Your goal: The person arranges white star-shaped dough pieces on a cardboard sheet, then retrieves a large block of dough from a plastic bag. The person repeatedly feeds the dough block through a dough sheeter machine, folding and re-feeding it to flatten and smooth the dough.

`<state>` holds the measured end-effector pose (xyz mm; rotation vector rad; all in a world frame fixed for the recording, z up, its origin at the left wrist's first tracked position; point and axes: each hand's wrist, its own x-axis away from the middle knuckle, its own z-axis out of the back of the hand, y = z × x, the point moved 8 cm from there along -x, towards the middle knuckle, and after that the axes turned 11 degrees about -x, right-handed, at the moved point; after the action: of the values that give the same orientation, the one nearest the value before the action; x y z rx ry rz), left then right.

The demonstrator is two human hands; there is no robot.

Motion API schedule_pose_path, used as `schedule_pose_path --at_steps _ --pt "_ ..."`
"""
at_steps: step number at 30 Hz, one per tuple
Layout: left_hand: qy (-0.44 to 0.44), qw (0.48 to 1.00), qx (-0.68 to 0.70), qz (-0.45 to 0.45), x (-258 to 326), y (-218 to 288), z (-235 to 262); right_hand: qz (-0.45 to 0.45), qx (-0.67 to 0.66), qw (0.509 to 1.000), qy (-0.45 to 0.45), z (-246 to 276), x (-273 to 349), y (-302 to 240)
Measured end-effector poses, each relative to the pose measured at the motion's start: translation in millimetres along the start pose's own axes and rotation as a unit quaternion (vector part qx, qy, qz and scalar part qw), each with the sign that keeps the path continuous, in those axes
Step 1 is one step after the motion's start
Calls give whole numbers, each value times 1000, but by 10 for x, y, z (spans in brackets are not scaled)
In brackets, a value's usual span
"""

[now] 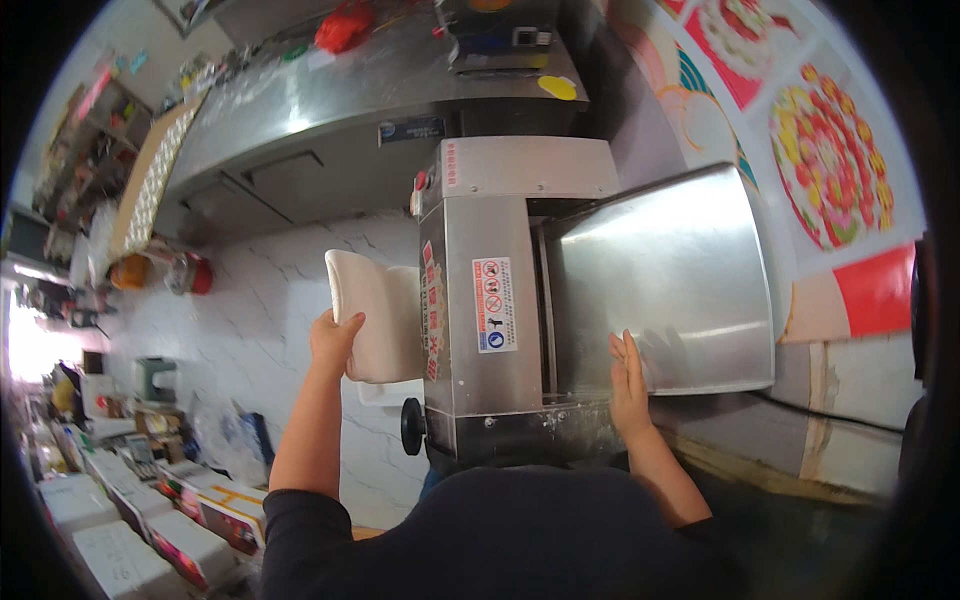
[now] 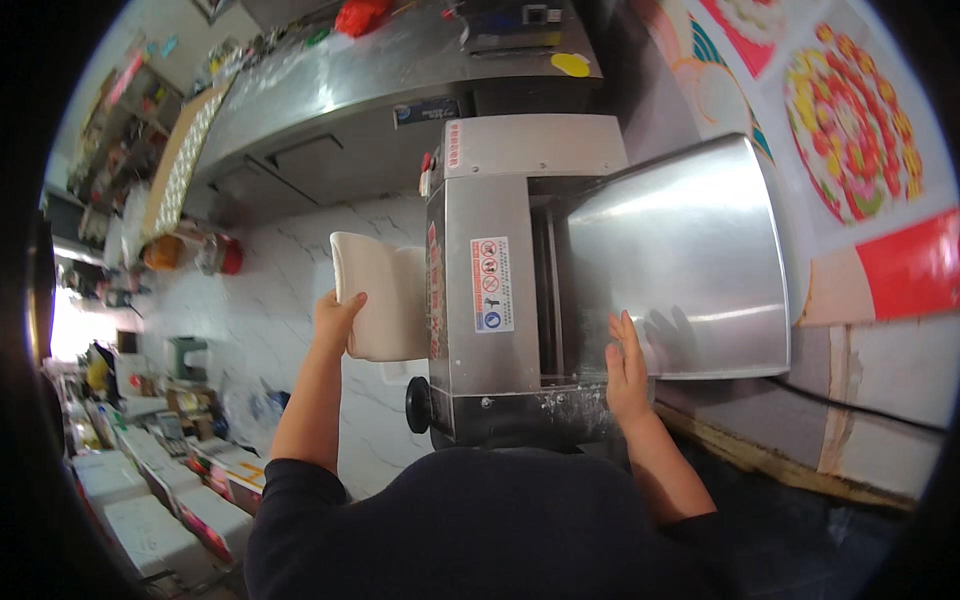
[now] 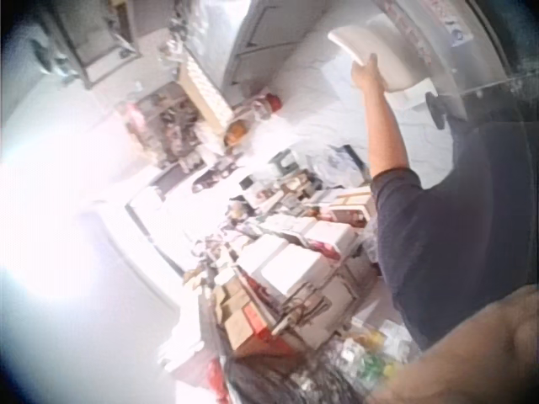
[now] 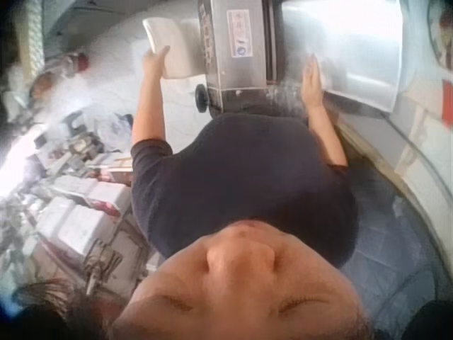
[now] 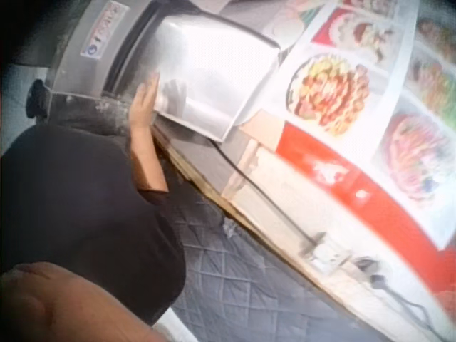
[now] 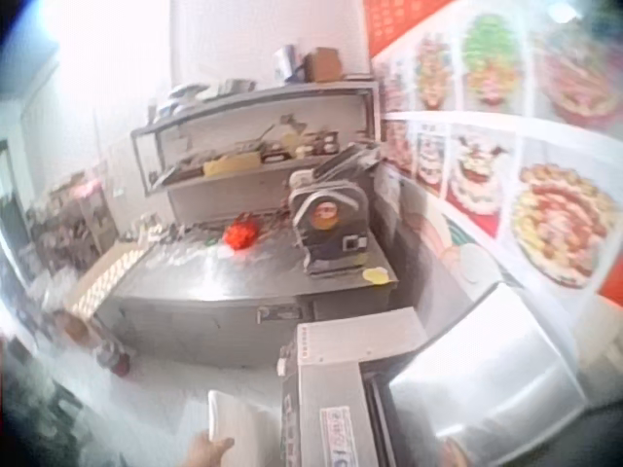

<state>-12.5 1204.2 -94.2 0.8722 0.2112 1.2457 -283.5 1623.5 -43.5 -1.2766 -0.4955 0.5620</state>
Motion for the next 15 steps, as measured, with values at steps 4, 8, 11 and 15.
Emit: schedule_pose_path --at_steps 4,8,11,15 --pt "-10 995 80 -60 346 993 395 8 -85 996 17 124 249 72" --pt "-30 986 49 -159 937 2141 692 -25 -191 981 -33 -163 300 233" --pt "32 977 93 -191 1481 2900 1183 -20 -188 971 -144 -635 363 293" --pt "87 950 143 -264 2293 3511 2169 -64 -201 925 -318 -1355 427 221"
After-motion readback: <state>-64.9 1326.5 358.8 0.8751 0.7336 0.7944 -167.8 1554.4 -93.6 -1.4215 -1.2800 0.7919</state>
